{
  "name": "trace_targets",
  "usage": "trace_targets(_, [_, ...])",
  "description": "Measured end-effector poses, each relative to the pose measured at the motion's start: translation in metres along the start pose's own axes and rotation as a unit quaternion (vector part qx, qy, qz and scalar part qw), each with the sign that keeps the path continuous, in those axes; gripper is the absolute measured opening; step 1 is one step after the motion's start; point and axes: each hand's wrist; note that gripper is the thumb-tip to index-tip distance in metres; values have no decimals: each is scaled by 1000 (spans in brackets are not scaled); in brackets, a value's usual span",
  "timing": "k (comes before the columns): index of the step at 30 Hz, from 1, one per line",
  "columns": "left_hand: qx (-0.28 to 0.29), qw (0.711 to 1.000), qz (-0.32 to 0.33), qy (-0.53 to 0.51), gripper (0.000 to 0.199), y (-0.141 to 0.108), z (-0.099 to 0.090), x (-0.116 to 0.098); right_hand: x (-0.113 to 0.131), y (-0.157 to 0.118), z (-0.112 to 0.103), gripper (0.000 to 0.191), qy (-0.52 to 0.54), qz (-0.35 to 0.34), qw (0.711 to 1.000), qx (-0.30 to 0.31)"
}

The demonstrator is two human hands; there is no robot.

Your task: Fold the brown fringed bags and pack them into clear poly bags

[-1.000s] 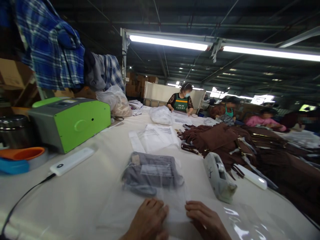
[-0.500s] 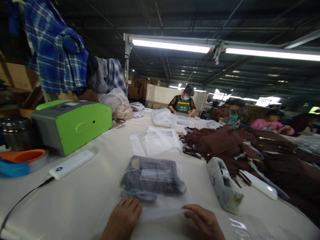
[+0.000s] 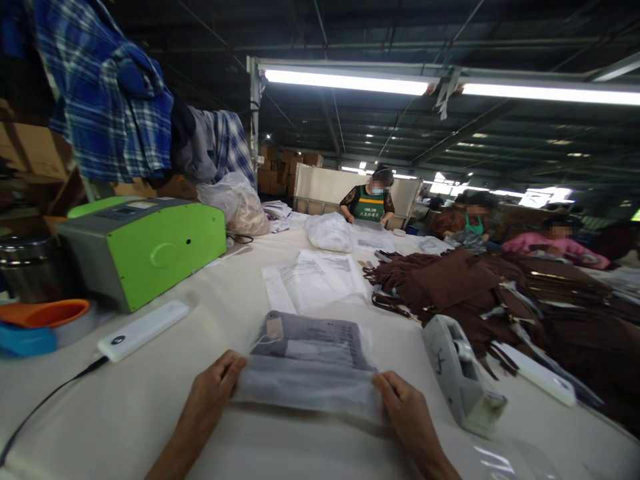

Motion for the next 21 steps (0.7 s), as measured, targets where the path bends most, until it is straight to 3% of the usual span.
trace_targets(3, [50, 979, -35, 197, 36, 10, 2, -8, -1, 8, 3, 42, -66, 4, 998, 5])
trace_targets(5, [74, 959, -46, 270, 35, 16, 3, -14, -3, 11, 6, 36, -114, 18, 993, 21])
trace_targets(9, [90, 949, -43, 301, 34, 28, 8, -18, -7, 13, 11, 30, -189, 33, 980, 41])
trace_targets(14, [92, 941, -54, 320, 34, 34, -1, -12, -6, 12, 11, 28, -187, 46, 980, 38])
trace_targets(17, [-26, 946, 11, 322, 34, 24, -5, -20, -2, 12, 10, 27, -180, 43, 982, 28])
trace_targets(19, [-139, 932, 128, 311, 37, 12, 4, -35, 1, 13, 10, 26, -179, 42, 983, 25])
trace_targets(21, [-190, 898, 270, 291, 39, -1, 27, -53, 3, 12, 11, 23, -168, 42, 985, 24])
Point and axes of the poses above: each hand's wrist, its own y-axis towards the middle knuckle, its own z-axis out of the palm, x = y × z, and after that the axes turned 12 degrees about y, right-handed
